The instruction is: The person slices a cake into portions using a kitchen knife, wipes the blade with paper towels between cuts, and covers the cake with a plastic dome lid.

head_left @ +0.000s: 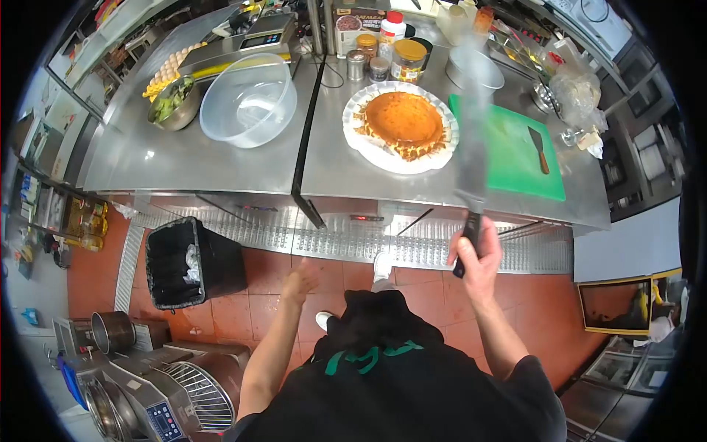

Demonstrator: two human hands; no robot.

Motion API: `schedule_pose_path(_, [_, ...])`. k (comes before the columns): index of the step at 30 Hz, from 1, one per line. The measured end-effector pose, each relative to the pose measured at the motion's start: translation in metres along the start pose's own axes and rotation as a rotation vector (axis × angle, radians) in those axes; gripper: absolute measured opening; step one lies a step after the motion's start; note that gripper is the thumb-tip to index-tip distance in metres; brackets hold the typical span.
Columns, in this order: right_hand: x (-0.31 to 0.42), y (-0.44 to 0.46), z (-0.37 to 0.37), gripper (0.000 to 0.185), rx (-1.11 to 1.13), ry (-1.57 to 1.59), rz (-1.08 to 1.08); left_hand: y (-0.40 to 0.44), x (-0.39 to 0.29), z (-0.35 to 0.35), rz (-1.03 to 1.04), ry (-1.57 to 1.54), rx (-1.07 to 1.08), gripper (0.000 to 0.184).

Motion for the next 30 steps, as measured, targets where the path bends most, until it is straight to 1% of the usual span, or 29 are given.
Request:
schedule_pose_path(1, [0.0,0.018,-0.012,0.031,0.007,-0.054,-0.024,0.006,-0.014,0.033,0.064,0.041,0.086,0.047])
schedule_pose_path(2, [0.0,0.036,-0.026,0.028,0.012,-0.112,-0.046,0.013,-0.03,0.064,0.063,0.046,0.081,0.047])
schedule_pose_path(3, [-0.007,0.053,-0.042,0.017,-0.023,-0.188,0.03,0.021,-0.047,0.096,0.12,0.062,0.074,0.045])
schedule_pose_path(4, [-0.018,0.07,-0.059,0.015,-0.059,-0.148,0.057,0.029,-0.062,0.126,0.175,0.078,0.069,0.043])
schedule_pose_path(5, [-0.032,0.085,-0.079,0.017,-0.096,-0.199,0.069,0.038,-0.073,0.153,0.176,0.078,0.073,0.043])
schedule_pose_path(7, [-0.05,0.112,-0.108,0.02,-0.138,-0.246,0.083,0.056,-0.094,0.202,0.18,-0.062,0.203,0.039])
schedule_pose_path(8, [-0.058,0.118,-0.117,0.022,-0.141,-0.254,0.121,0.072,-0.093,0.221,0.169,-0.053,0.2,0.039])
schedule_pose_path(10, [-0.065,0.131,-0.13,0.024,-0.147,-0.269,0.159,0.103,-0.087,0.26,0.121,0.001,-0.008,0.041])
schedule_pose_path(11, [-0.068,0.134,-0.133,0.026,-0.202,-0.175,0.202,0.107,-0.086,0.275,0.087,-0.035,-0.126,0.048])
schedule_pose_path(12, [-0.072,0.136,-0.137,0.027,-0.257,-0.079,0.248,0.111,-0.085,0.292,0.079,-0.034,-0.125,0.048])
schedule_pose_path(13, [-0.075,0.141,-0.142,0.028,-0.282,-0.073,0.258,0.113,-0.09,0.303,0.197,-0.002,-0.214,0.049])
schedule_pose_path(14, [-0.075,0.146,-0.143,0.028,-0.29,-0.076,0.263,0.113,-0.098,0.31,0.316,0.033,-0.301,0.051])
schedule_pose_path(15, [-0.075,0.149,-0.144,0.028,-0.311,-0.067,0.277,0.117,-0.1,0.314,0.309,0.043,-0.296,0.051])
schedule_pose_path(17, [-0.078,0.154,-0.145,0.028,-0.347,-0.063,0.297,0.125,-0.105,0.313,0.241,0.098,-0.406,0.06])
schedule_pose_path(18, [-0.081,0.157,-0.144,0.027,-0.361,-0.079,0.305,0.13,-0.108,0.312,0.236,0.108,-0.4,0.06])
schedule_pose_path(21, [-0.084,0.155,-0.132,0.028,-0.39,-0.097,0.356,0.141,-0.113,0.301,0.225,0.201,-0.331,0.064])
schedule_pose_path(23, [-0.088,0.152,-0.125,0.028,-0.41,-0.095,0.393,0.155,-0.128,0.287,0.293,0.367,-0.253,0.068])
schedule_pose_path(24, [-0.089,0.148,-0.121,0.028,-0.418,-0.099,0.401,0.162,-0.14,0.277,0.283,0.373,-0.25,0.068])
schedule_pose_path(26, [-0.096,0.137,-0.108,0.027,-0.444,-0.101,0.467,0.176,-0.179,0.264,0.379,0.606,-0.035,0.067])
schedule_pose_path(27, [-0.099,0.133,-0.102,0.024,-0.432,-0.118,0.468,0.184,-0.2,0.259,0.373,0.61,-0.042,0.067])
schedule_pose_path(29, [-0.105,0.129,-0.086,0.025,-0.445,-0.081,0.464,0.203,-0.238,0.264,0.377,0.853,0.031,0.054])
schedule_pose_path(30, [-0.106,0.128,-0.08,0.026,-0.462,-0.051,0.451,0.215,-0.25,0.263,0.372,0.858,0.037,0.054])
Point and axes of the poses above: each hand's wrist, its own y-axis towards the middle knuckle, its own z-axis out of the palm, x = y × z, the point moved 4 cm from there along y, towards the middle knuckle, and after that the axes turned 1 degree about y, right-handed, at the moved point
